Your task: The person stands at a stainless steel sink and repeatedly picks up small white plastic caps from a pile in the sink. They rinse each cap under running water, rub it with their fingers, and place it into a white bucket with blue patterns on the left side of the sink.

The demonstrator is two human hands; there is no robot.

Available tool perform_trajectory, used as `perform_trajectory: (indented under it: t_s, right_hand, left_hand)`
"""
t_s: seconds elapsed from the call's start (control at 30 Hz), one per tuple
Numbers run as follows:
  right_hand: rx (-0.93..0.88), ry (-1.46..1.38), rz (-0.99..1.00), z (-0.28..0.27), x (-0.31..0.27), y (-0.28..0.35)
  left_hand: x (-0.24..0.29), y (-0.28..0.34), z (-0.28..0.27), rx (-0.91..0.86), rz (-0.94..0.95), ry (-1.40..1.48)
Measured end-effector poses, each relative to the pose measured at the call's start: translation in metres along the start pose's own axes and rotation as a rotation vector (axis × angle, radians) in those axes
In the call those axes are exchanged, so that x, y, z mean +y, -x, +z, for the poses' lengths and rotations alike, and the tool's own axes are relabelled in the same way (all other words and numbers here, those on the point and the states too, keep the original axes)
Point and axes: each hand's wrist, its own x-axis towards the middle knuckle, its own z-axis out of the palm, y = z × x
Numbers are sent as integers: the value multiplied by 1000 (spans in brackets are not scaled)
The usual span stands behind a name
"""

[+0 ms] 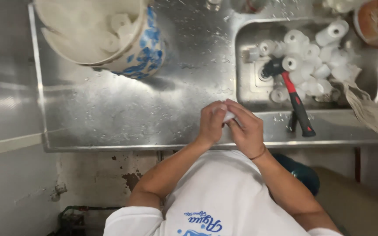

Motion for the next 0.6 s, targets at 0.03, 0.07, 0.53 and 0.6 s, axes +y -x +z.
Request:
perform_trajectory:
  t_s: [0.03,0.07,0.53,0.6]
  right_hand:
    - [-25,-40,-18,-2,-5,-2]
    - [-56,-86,-41,-2,-9,-5]
    - [-73,35,339,-68,69,82]
    - [-52,23,440,-75,75,95]
  left_hand:
    - [19,2,-2,-18,89,-34]
    - [39,3,-4,-30,180,-74]
    - [219,-41,-89,674,982,-707]
    - [190,-48,-70,651,1021,-605]
